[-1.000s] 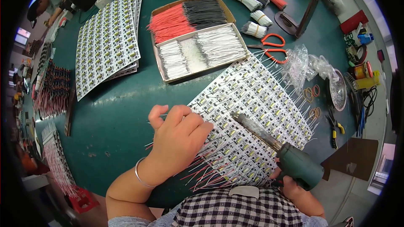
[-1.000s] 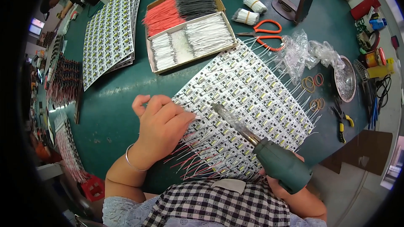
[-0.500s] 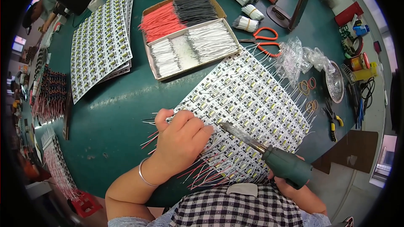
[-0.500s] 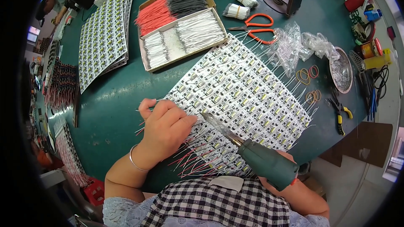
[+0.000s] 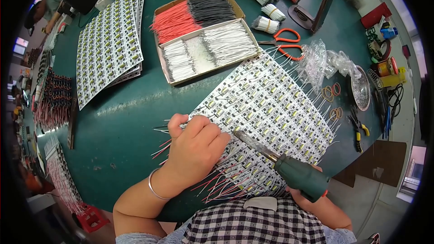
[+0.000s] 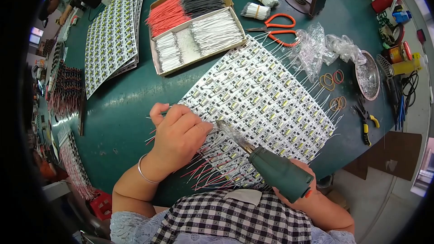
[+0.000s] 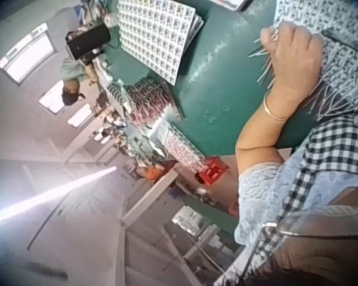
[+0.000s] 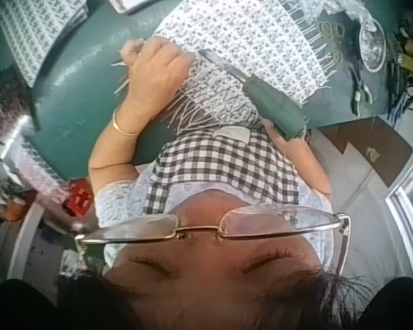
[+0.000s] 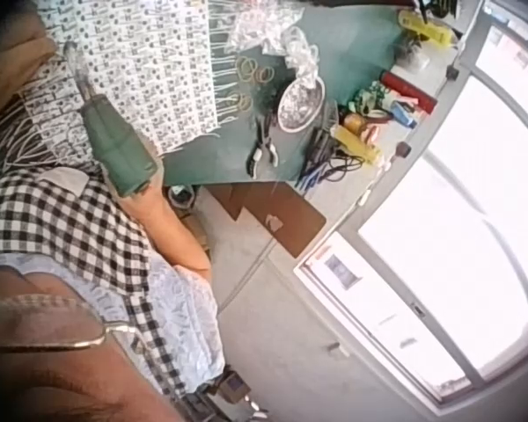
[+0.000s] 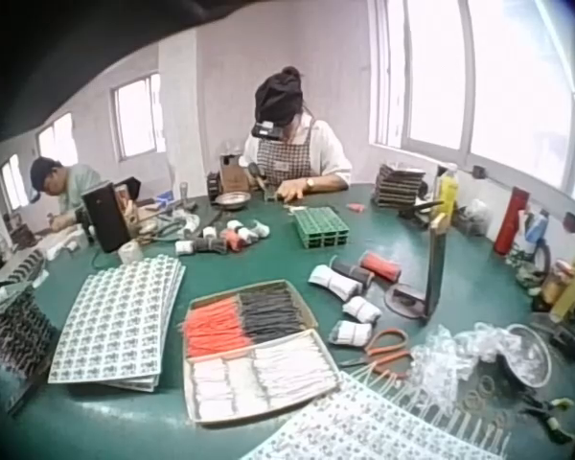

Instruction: The person puts on eyeglasses, places tubes onto the wires of a circuit board sheet by hand, and shrinks the tubes using a heat gun.

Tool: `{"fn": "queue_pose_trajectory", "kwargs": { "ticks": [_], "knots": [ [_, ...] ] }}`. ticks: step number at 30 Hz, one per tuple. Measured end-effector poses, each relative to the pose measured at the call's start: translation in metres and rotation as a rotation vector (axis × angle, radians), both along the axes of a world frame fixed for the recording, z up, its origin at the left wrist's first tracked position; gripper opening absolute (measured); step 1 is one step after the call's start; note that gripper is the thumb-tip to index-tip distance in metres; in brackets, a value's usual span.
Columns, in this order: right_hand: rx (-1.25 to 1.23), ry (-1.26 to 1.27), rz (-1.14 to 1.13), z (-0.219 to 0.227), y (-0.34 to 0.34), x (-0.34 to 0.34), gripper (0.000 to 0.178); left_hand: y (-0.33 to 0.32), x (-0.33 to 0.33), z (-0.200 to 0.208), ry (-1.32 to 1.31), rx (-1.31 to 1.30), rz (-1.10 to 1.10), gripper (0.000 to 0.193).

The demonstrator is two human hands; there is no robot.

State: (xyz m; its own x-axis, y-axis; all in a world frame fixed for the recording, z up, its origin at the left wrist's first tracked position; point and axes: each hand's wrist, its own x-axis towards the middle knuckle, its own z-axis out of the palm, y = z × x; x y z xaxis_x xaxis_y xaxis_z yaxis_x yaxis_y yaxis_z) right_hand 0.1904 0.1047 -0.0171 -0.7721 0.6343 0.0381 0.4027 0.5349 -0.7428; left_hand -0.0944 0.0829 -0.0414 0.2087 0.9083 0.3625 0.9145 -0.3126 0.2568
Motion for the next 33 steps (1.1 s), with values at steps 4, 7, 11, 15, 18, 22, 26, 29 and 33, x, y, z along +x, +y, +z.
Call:
{"fn": "queue_pose_trajectory", "kwargs": {
  "ticks": [4, 7, 11, 15, 18, 22, 26, 29, 33],
  "knots": [
    [-0.214, 0.038, -0.096, -0.005, -0.006, 0.007, 0.033, 0.0, 0.0, 0.002, 0.016, -0.01, -0.001, 0.014],
    [-0.172, 0.031, -0.132, 0.002, -0.008, 0.009, 0.03, 0.001, -0.001, 0.002, 0.019, -0.012, -0.005, 0.014],
    [-0.494, 0.174, -0.363, 0.001, -0.016, 0.012, 0.027, -0.001, 0.002, 0.003, 0.026, 0.0, -0.012, 0.015],
    [-0.358, 0.209, -0.245, 0.004, -0.014, 0.016, 0.025, -0.003, 0.002, 0.006, 0.056, 0.001, -0.003, 0.015],
    [-0.186, 0.14, -0.241, 0.006, -0.015, 0.022, 0.023, -0.007, 0.006, 0.016, 0.08, 0.021, 0.012, 0.015],
    [-0.115, 0.111, -0.223, 0.009, -0.013, 0.036, 0.023, -0.014, 0.018, 0.023, 0.091, 0.039, 0.004, 0.016],
    [-0.132, 0.053, -0.16, 0.007, -0.016, 0.039, 0.026, -0.013, 0.024, 0.01, 0.051, 0.041, 0.005, 0.018],
    [-0.124, 0.053, -0.148, 0.008, -0.012, 0.025, 0.024, -0.013, 0.026, 0.005, 0.035, 0.03, 0.012, 0.018],
    [-0.184, 0.148, -0.147, 0.0, -0.015, 0.025, 0.025, -0.012, 0.024, 0.001, 0.017, 0.027, 0.013, 0.018]
  ]
}}
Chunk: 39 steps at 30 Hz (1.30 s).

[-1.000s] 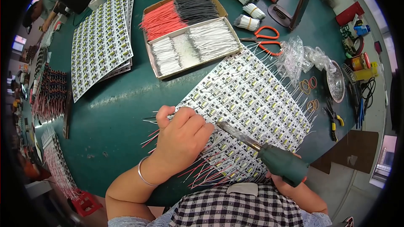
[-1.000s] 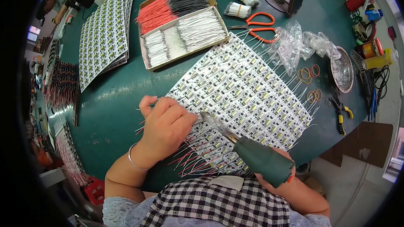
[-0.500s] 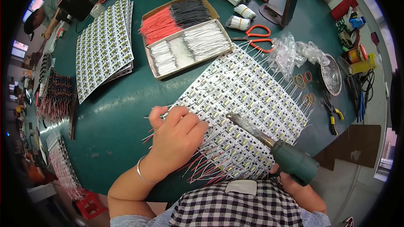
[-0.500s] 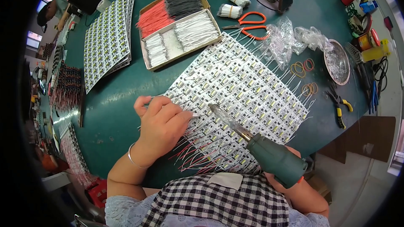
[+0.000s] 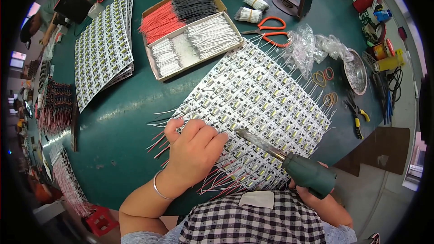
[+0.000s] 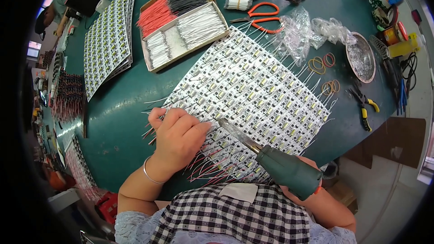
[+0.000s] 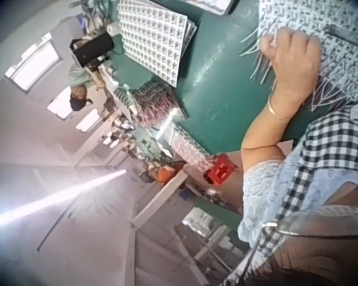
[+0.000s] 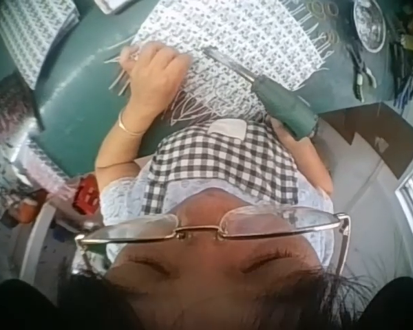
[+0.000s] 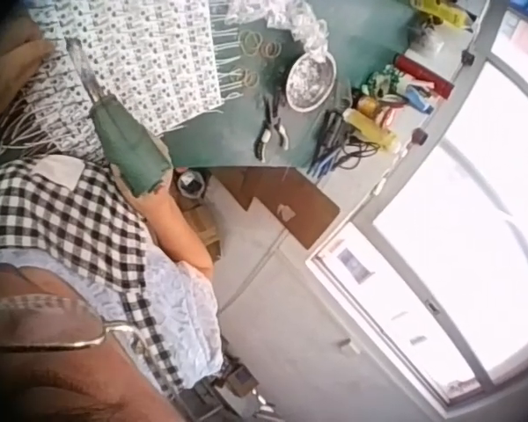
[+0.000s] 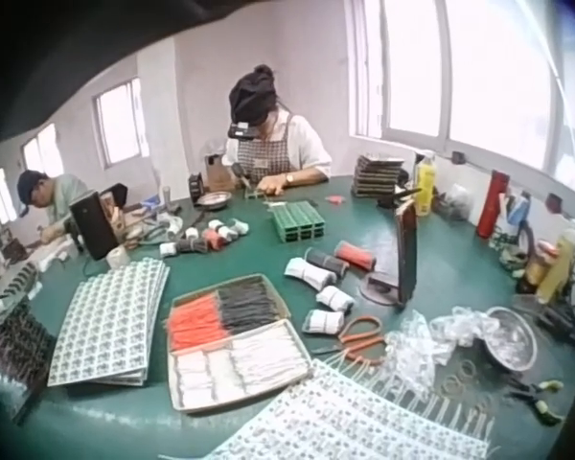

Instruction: The person puts on eyeglasses, places tubes onto the wires of a circuit board sheet by hand, and shrinks the tubes using a heat gun.

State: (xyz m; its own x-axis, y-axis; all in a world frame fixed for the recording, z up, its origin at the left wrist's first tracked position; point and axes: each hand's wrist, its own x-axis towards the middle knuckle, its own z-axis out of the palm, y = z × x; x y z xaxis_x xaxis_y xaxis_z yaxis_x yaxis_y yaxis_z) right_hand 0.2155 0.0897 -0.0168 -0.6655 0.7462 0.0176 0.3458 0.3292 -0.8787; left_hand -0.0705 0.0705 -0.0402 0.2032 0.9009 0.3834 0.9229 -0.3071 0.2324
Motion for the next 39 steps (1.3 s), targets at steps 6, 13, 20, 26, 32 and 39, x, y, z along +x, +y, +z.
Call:
{"fn": "queue_pose_trajectory", "kwargs": {
  "ticks": [6, 13, 20, 26, 32, 39],
  "knots": [
    [0.093, -0.113, 0.056, -0.004, -0.004, 0.003, 0.03, 0.001, -0.001, -0.001, 0.001, -0.012, -0.002, 0.017],
    [-0.058, -0.064, 0.052, -0.002, -0.001, -0.001, 0.033, 0.002, -0.003, 0.0, 0.009, -0.02, -0.01, 0.016],
    [-0.053, -0.127, 0.085, -0.003, -0.002, 0.001, 0.032, 0.006, -0.003, 0.006, 0.07, -0.093, -0.035, 0.014],
    [0.053, -0.076, 0.08, -0.004, 0.001, -0.001, 0.029, 0.011, -0.005, 0.009, 0.052, -0.112, -0.045, 0.014],
    [0.021, -0.085, 0.079, -0.003, -0.001, 0.001, 0.029, 0.013, -0.004, 0.011, 0.055, -0.104, -0.035, 0.012],
    [-0.081, -0.074, -0.056, -0.004, -0.003, -0.005, 0.024, 0.013, -0.004, 0.012, 0.057, -0.112, -0.032, 0.013]
  ]
}}
